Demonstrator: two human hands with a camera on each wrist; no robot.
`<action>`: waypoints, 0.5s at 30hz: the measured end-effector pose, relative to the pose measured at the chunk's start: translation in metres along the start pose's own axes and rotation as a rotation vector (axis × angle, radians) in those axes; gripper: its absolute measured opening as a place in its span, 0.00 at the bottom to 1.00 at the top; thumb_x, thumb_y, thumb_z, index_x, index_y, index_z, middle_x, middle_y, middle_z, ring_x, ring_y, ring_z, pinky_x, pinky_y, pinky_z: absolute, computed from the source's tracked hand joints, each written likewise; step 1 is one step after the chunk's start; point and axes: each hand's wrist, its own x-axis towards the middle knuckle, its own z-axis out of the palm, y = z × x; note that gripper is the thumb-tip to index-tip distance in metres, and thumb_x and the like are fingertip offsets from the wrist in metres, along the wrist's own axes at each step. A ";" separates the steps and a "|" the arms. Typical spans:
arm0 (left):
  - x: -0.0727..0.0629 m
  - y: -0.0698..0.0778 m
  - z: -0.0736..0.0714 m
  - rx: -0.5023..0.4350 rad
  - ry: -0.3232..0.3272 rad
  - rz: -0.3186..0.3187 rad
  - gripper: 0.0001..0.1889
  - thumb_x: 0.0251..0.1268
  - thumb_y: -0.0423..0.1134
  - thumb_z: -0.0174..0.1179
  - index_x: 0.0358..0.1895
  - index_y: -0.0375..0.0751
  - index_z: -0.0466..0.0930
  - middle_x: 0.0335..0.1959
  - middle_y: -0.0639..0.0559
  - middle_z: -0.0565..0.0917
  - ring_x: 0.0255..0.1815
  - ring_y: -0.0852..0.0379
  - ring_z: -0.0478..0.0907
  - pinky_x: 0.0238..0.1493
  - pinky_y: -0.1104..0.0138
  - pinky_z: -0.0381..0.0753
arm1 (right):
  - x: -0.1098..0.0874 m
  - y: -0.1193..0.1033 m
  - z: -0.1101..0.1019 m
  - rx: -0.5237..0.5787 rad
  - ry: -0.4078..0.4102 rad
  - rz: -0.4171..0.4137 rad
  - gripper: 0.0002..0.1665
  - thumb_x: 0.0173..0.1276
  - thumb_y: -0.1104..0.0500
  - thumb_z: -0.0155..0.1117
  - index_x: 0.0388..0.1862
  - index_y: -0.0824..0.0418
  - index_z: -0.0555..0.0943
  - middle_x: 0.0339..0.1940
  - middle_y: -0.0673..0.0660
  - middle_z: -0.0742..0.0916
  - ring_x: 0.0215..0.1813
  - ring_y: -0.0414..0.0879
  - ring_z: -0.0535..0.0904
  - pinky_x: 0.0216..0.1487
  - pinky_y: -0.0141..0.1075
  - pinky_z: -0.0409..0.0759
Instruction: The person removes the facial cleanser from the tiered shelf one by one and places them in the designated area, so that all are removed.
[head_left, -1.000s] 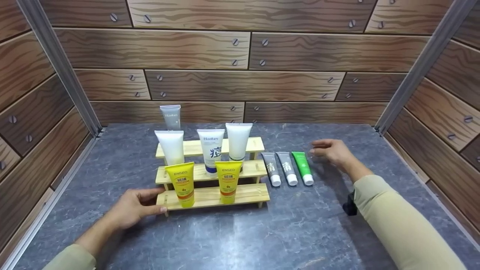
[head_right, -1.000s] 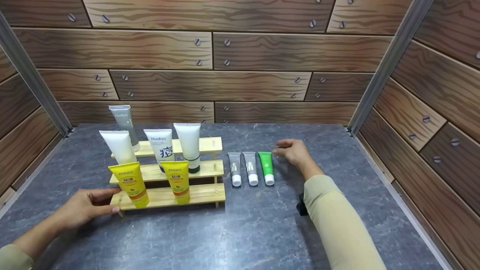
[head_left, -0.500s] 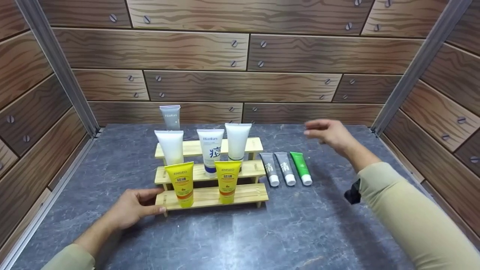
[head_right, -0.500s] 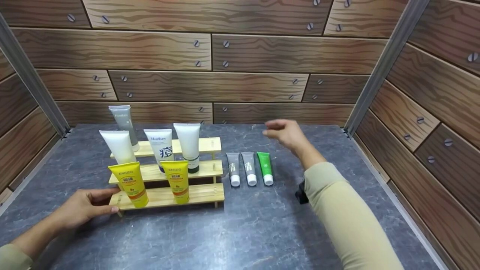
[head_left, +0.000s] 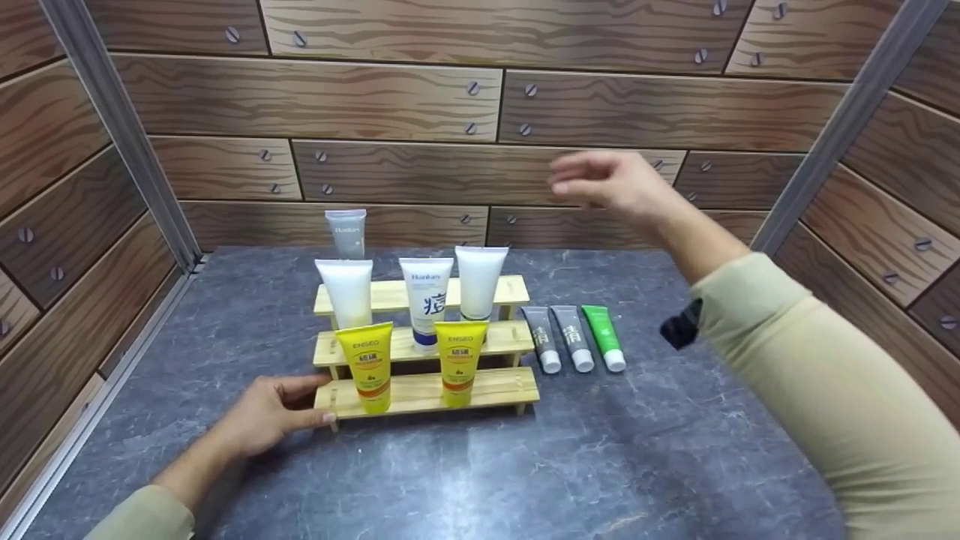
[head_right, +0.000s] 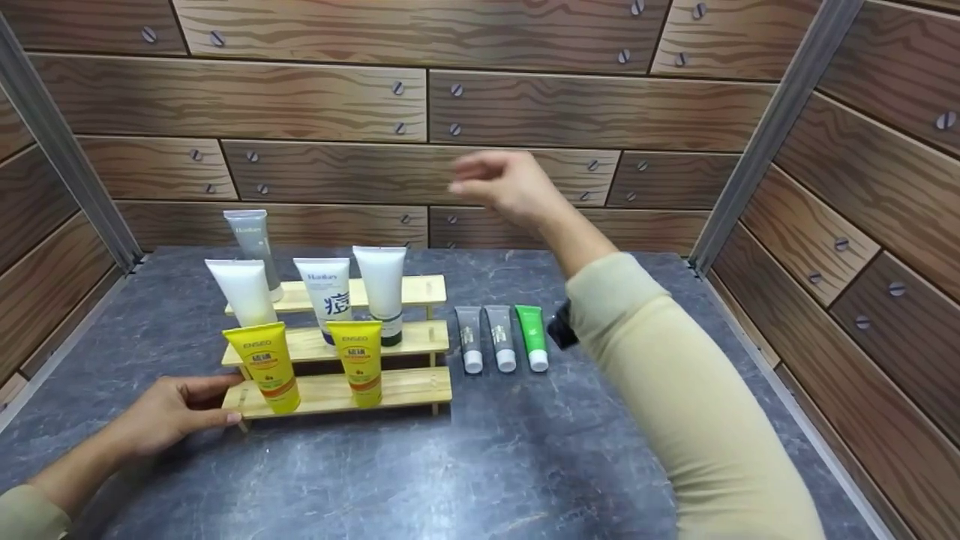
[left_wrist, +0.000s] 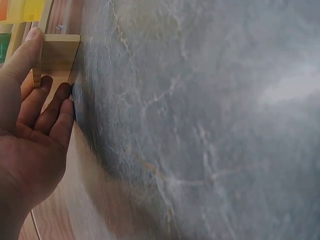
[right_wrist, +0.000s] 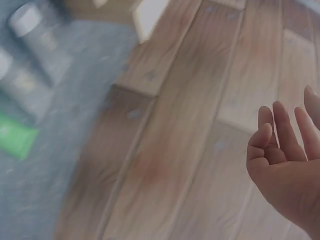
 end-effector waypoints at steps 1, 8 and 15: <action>0.000 0.000 0.000 0.000 0.000 0.002 0.35 0.59 0.43 0.80 0.68 0.31 0.80 0.66 0.36 0.83 0.69 0.38 0.78 0.74 0.42 0.70 | 0.003 -0.009 0.004 0.010 -0.014 -0.016 0.26 0.74 0.54 0.74 0.69 0.55 0.83 0.62 0.56 0.89 0.57 0.49 0.86 0.57 0.36 0.85; -0.001 -0.001 0.001 -0.014 -0.026 0.036 0.34 0.63 0.41 0.78 0.68 0.27 0.78 0.65 0.34 0.83 0.68 0.38 0.79 0.71 0.44 0.74 | 0.016 -0.062 0.042 0.079 -0.118 -0.091 0.25 0.72 0.58 0.76 0.67 0.57 0.84 0.61 0.57 0.89 0.61 0.52 0.86 0.62 0.40 0.85; 0.000 0.002 -0.001 0.014 0.001 0.003 0.35 0.59 0.44 0.80 0.68 0.32 0.80 0.67 0.36 0.82 0.71 0.35 0.76 0.75 0.40 0.67 | 0.029 -0.098 0.076 0.057 -0.203 -0.179 0.26 0.72 0.61 0.75 0.67 0.60 0.83 0.59 0.57 0.90 0.58 0.49 0.87 0.61 0.39 0.85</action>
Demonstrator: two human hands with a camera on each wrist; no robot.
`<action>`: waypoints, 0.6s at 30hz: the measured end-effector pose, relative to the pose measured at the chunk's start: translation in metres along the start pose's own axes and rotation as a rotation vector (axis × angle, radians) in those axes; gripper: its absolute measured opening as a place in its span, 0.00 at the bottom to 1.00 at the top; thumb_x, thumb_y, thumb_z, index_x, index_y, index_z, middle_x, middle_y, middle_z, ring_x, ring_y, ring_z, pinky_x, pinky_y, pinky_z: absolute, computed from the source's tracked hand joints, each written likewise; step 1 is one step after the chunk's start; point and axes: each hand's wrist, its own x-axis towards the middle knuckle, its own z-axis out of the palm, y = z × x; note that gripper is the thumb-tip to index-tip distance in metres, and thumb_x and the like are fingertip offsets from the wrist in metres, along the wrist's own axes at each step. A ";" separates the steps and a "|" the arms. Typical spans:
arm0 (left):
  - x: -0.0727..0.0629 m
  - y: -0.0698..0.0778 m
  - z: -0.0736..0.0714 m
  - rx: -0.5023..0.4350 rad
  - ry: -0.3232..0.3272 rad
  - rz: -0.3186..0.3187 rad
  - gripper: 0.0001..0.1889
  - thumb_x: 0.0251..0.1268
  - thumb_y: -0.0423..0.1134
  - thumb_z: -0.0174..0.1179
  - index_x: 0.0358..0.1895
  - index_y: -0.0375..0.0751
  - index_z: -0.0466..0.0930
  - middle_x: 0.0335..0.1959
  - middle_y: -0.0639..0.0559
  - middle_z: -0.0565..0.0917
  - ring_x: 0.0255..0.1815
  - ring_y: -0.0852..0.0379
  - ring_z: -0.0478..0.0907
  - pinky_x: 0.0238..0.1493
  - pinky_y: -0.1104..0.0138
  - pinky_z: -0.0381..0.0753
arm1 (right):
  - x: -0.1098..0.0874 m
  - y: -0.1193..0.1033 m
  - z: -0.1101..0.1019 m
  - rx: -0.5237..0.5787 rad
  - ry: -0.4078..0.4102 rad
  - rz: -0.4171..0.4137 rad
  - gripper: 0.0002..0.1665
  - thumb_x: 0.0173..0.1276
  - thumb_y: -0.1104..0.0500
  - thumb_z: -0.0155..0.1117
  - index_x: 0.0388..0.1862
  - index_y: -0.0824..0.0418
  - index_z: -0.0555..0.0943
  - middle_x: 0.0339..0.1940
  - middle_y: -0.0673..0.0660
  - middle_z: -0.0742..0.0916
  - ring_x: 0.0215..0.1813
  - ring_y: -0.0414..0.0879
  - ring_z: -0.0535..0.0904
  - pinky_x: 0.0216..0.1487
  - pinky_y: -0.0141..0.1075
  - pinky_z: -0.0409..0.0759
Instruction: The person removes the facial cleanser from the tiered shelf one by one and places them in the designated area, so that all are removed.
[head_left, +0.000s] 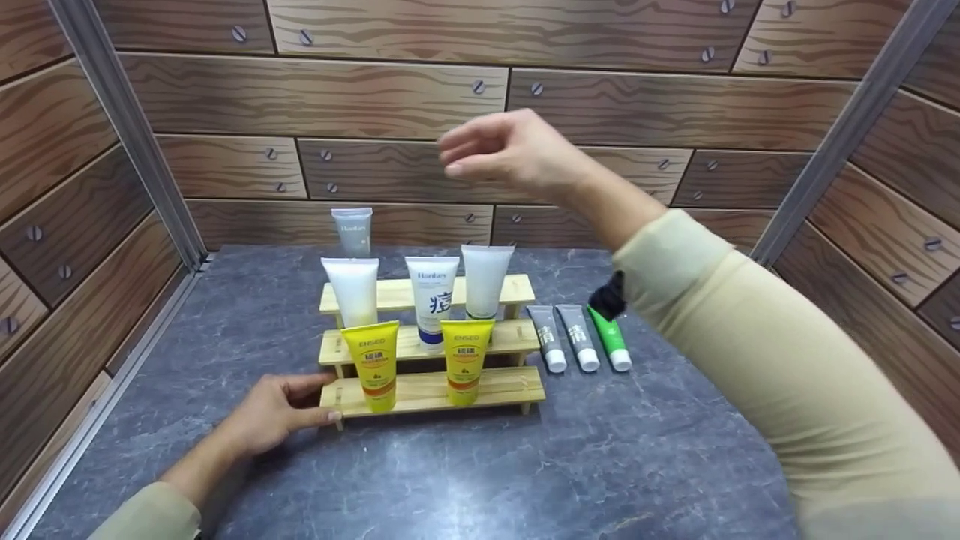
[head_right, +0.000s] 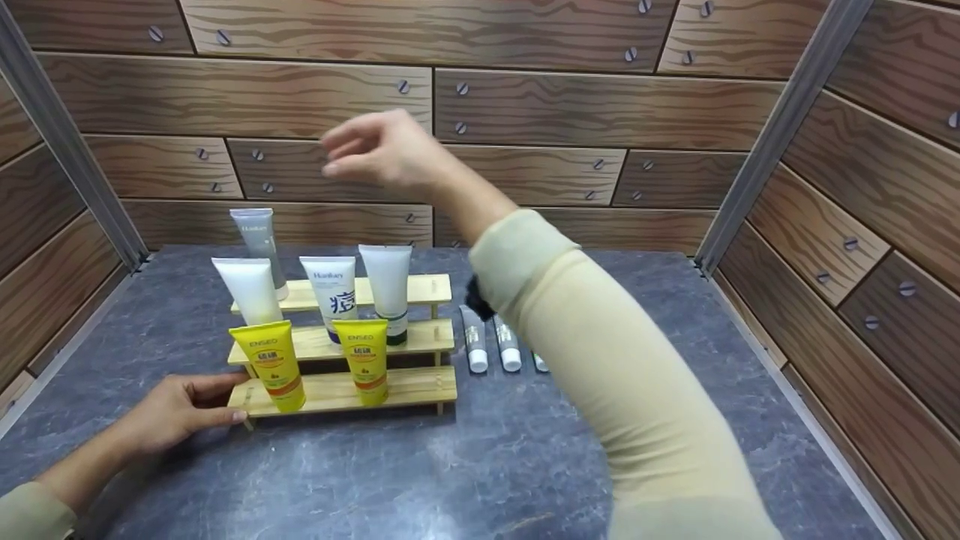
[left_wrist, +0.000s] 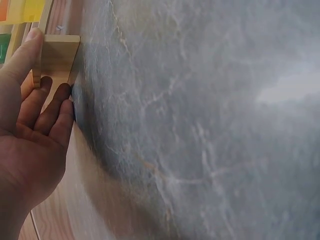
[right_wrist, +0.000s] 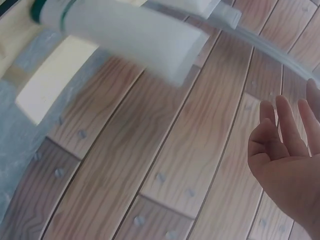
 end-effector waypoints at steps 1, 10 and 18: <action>0.000 0.000 0.000 0.001 0.001 0.001 0.35 0.59 0.44 0.80 0.67 0.32 0.81 0.67 0.36 0.82 0.71 0.36 0.76 0.75 0.40 0.67 | 0.004 -0.003 0.005 -0.012 -0.009 -0.009 0.25 0.72 0.60 0.75 0.67 0.60 0.83 0.59 0.58 0.90 0.57 0.49 0.87 0.61 0.38 0.85; 0.000 0.000 0.001 -0.026 0.002 -0.014 0.36 0.58 0.44 0.81 0.68 0.32 0.80 0.67 0.36 0.82 0.71 0.34 0.76 0.76 0.39 0.65 | 0.036 -0.010 0.047 -0.007 -0.034 -0.074 0.23 0.69 0.64 0.77 0.62 0.63 0.86 0.56 0.58 0.91 0.56 0.47 0.87 0.60 0.35 0.85; 0.001 -0.002 0.002 -0.052 0.000 -0.002 0.35 0.59 0.42 0.80 0.68 0.31 0.80 0.67 0.35 0.82 0.70 0.36 0.76 0.75 0.41 0.67 | 0.055 0.006 0.077 0.012 -0.066 -0.055 0.23 0.70 0.65 0.76 0.63 0.63 0.86 0.59 0.59 0.90 0.58 0.47 0.86 0.59 0.34 0.84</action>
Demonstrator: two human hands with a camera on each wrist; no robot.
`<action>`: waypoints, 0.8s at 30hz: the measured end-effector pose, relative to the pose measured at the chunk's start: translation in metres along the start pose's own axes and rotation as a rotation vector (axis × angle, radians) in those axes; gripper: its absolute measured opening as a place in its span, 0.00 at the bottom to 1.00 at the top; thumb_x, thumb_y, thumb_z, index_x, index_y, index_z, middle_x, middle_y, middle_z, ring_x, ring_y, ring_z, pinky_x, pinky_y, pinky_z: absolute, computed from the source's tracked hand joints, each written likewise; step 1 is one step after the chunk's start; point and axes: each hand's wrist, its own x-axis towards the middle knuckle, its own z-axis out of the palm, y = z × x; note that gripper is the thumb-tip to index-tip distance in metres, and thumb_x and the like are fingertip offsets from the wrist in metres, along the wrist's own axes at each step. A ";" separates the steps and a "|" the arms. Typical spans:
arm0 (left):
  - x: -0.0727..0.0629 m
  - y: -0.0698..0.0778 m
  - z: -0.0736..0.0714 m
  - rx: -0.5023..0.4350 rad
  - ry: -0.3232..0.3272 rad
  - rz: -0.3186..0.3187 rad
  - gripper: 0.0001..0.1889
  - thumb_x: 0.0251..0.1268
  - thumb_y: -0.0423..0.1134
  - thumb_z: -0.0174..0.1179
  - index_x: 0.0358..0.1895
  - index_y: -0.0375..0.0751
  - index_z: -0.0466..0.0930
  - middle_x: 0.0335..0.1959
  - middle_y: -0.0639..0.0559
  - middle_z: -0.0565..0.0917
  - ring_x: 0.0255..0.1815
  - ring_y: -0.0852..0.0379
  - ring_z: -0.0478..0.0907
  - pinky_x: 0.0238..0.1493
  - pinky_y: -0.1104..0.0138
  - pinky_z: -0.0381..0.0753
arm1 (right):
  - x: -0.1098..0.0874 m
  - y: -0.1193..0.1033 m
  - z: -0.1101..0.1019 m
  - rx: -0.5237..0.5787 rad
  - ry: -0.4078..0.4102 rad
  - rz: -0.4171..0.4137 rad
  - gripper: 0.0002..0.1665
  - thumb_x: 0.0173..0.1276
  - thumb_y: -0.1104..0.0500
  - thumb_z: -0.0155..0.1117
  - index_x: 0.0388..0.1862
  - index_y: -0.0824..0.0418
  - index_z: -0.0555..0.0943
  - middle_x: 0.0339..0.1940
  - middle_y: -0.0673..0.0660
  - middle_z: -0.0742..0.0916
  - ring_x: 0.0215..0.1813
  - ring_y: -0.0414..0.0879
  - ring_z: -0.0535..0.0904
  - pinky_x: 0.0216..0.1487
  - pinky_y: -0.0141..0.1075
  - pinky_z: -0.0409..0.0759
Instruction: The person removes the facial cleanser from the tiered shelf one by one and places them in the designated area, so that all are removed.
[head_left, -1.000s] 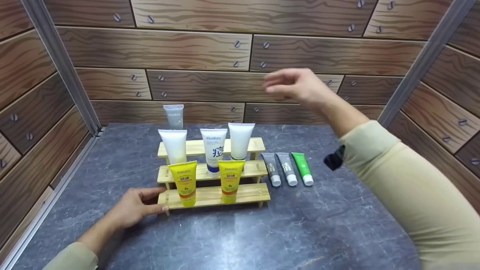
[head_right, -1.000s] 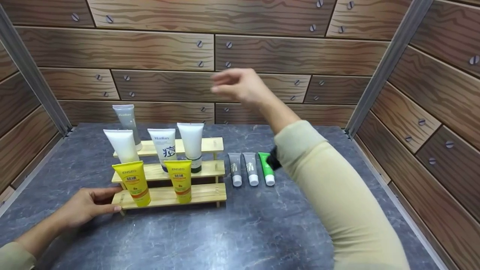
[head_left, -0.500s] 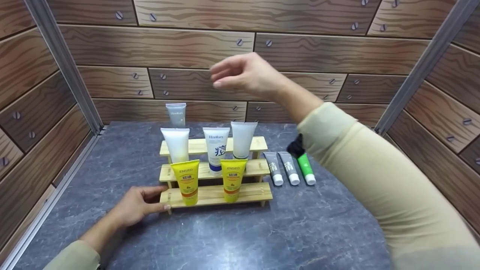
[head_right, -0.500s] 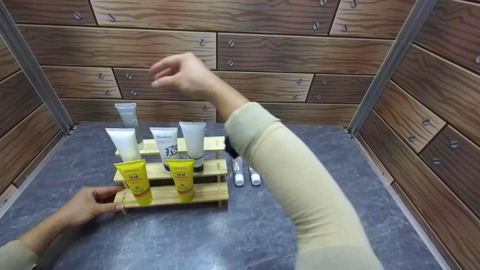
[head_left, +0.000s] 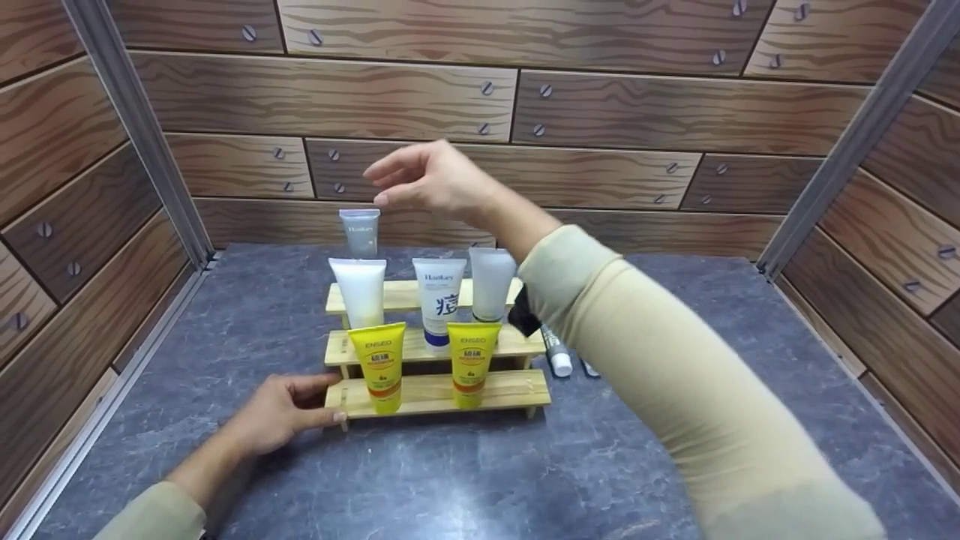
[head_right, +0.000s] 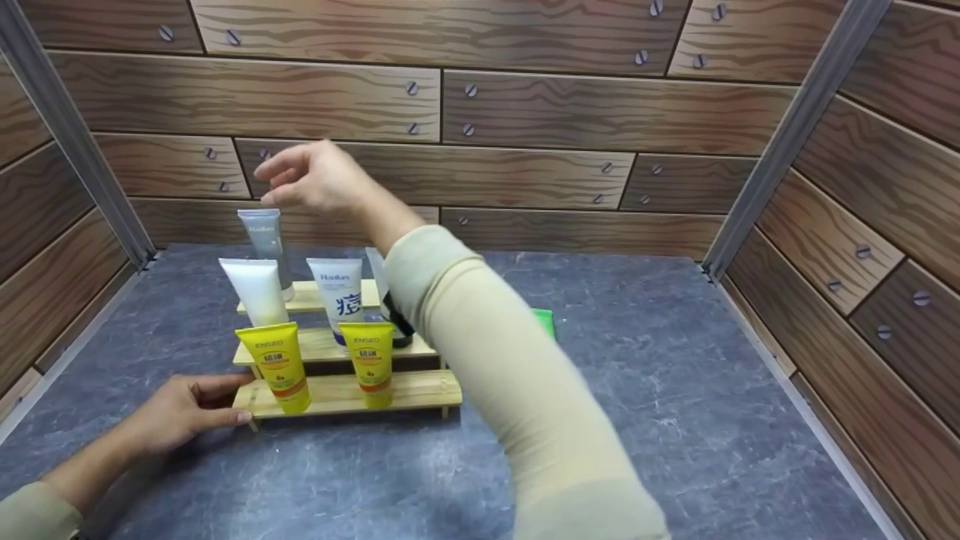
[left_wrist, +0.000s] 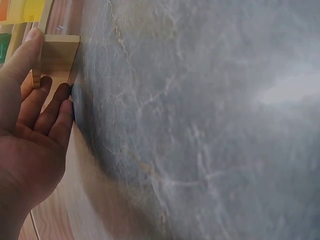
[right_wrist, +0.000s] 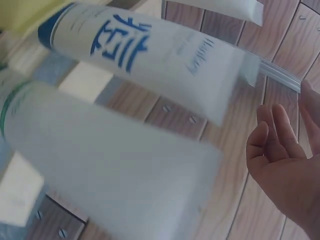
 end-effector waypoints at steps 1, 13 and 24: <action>0.000 0.000 0.000 -0.004 -0.004 0.007 0.35 0.59 0.42 0.80 0.68 0.30 0.79 0.66 0.35 0.82 0.70 0.36 0.77 0.75 0.42 0.69 | 0.001 0.002 0.003 0.006 -0.005 0.002 0.23 0.70 0.65 0.76 0.63 0.63 0.86 0.59 0.59 0.90 0.58 0.47 0.86 0.59 0.34 0.84; 0.003 0.000 0.001 -0.025 0.003 -0.006 0.36 0.58 0.42 0.80 0.68 0.31 0.79 0.67 0.35 0.82 0.71 0.36 0.76 0.75 0.41 0.67 | 0.004 0.016 0.023 0.097 -0.137 0.078 0.20 0.74 0.70 0.70 0.63 0.63 0.86 0.56 0.59 0.90 0.54 0.49 0.86 0.58 0.37 0.86; 0.000 0.001 0.000 -0.023 -0.006 0.015 0.36 0.59 0.41 0.80 0.68 0.29 0.79 0.65 0.34 0.83 0.67 0.37 0.79 0.72 0.43 0.73 | 0.004 0.021 0.031 0.022 -0.253 0.111 0.21 0.81 0.67 0.62 0.69 0.60 0.83 0.69 0.53 0.83 0.57 0.44 0.82 0.63 0.37 0.83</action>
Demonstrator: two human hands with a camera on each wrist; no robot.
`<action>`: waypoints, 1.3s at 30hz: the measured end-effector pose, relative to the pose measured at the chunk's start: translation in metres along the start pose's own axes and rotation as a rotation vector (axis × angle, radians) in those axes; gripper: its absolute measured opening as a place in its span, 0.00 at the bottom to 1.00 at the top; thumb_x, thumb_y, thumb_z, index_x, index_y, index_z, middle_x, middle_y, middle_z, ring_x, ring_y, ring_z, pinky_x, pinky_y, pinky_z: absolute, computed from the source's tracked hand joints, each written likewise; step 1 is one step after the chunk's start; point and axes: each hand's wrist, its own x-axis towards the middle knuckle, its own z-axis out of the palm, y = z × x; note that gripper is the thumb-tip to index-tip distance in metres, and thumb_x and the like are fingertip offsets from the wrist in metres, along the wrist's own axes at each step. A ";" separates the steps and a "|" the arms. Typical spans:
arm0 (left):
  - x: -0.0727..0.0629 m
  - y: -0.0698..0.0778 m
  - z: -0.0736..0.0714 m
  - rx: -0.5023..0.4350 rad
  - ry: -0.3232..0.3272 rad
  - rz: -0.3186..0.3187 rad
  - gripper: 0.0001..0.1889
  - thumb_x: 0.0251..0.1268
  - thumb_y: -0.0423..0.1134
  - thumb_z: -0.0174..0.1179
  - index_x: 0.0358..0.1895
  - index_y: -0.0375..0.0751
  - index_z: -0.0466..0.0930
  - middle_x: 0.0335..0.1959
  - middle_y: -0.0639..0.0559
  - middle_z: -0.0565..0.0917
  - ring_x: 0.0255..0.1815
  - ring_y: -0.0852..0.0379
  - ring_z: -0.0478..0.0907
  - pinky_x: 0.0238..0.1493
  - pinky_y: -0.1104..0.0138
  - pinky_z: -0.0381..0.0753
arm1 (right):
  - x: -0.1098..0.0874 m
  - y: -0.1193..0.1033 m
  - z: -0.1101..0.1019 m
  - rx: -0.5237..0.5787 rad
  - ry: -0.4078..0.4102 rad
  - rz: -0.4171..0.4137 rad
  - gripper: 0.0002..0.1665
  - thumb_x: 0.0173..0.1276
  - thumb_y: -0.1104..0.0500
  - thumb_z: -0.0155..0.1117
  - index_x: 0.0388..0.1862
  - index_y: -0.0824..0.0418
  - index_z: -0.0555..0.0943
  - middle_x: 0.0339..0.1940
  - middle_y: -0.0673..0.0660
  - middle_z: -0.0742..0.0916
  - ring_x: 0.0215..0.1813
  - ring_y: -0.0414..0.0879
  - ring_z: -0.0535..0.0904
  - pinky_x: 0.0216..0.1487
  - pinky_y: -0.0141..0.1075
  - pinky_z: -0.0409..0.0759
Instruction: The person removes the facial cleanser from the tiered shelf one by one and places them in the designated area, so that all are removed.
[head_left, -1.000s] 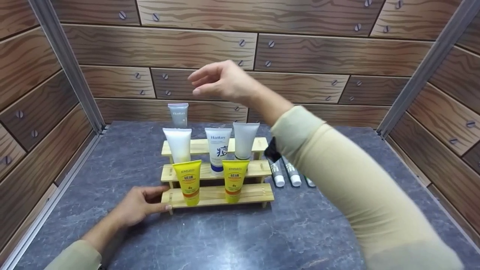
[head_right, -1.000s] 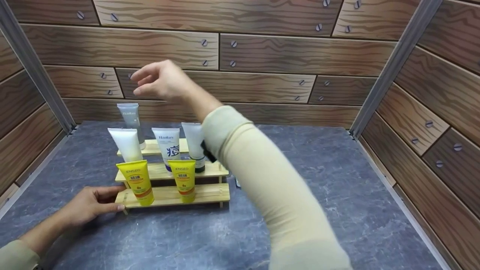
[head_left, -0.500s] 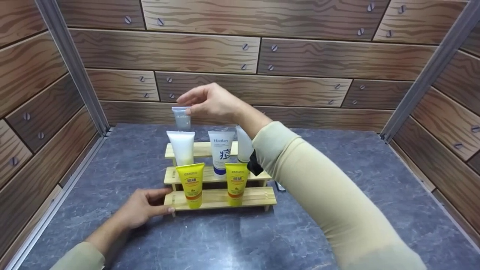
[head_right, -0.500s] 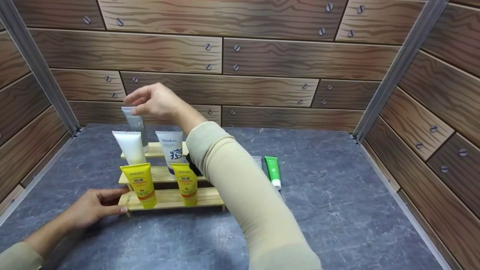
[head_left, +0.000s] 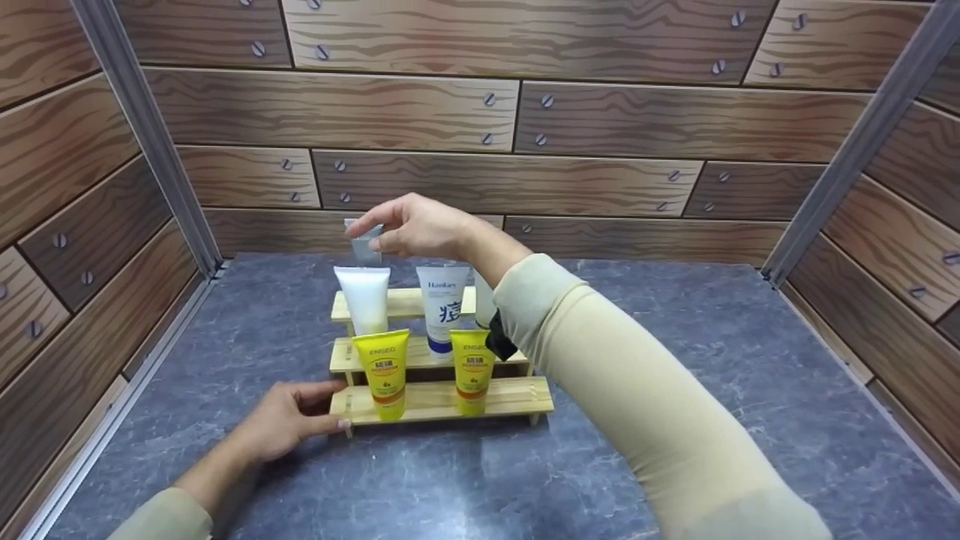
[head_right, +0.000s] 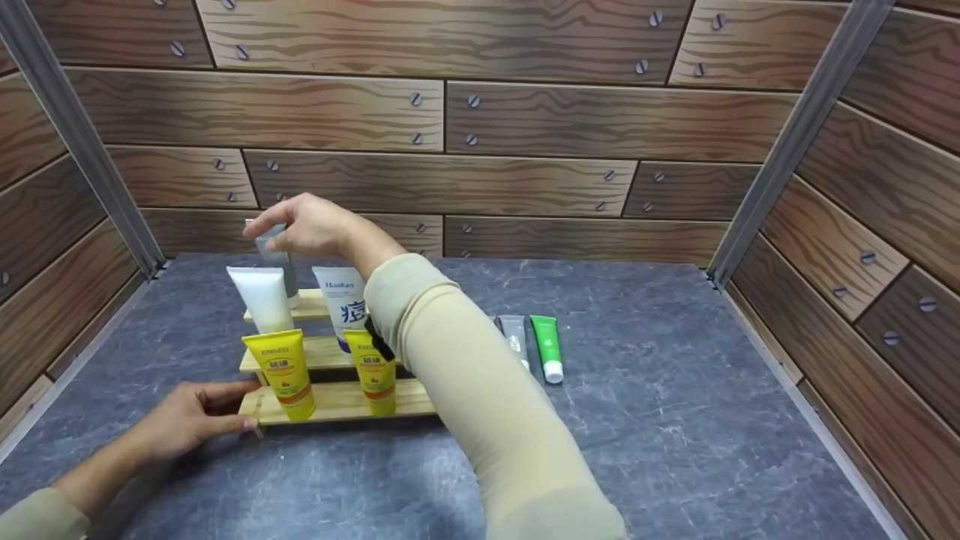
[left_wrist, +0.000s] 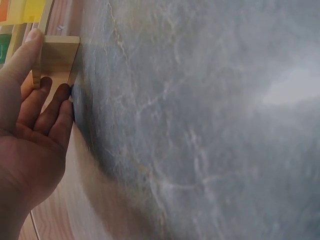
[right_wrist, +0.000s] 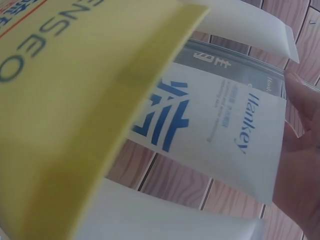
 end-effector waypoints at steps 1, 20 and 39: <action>0.000 0.000 0.000 0.003 -0.001 0.000 0.36 0.59 0.41 0.80 0.68 0.29 0.79 0.65 0.34 0.83 0.67 0.37 0.79 0.72 0.43 0.73 | 0.000 0.001 0.000 -0.007 -0.002 0.005 0.21 0.81 0.67 0.61 0.69 0.59 0.83 0.66 0.53 0.84 0.52 0.43 0.82 0.59 0.36 0.83; 0.001 -0.002 0.001 -0.007 -0.010 -0.001 0.36 0.59 0.42 0.80 0.68 0.29 0.78 0.65 0.34 0.83 0.66 0.38 0.80 0.71 0.44 0.75 | -0.003 0.007 0.004 0.114 0.183 0.032 0.23 0.79 0.71 0.60 0.69 0.61 0.83 0.69 0.59 0.85 0.65 0.51 0.84 0.60 0.36 0.85; 0.000 -0.001 0.001 0.023 -0.003 0.010 0.35 0.60 0.41 0.79 0.68 0.28 0.78 0.65 0.34 0.83 0.67 0.38 0.80 0.71 0.44 0.74 | -0.032 0.000 -0.036 -0.032 0.463 -0.045 0.19 0.69 0.66 0.77 0.59 0.60 0.89 0.59 0.55 0.89 0.52 0.44 0.84 0.52 0.34 0.84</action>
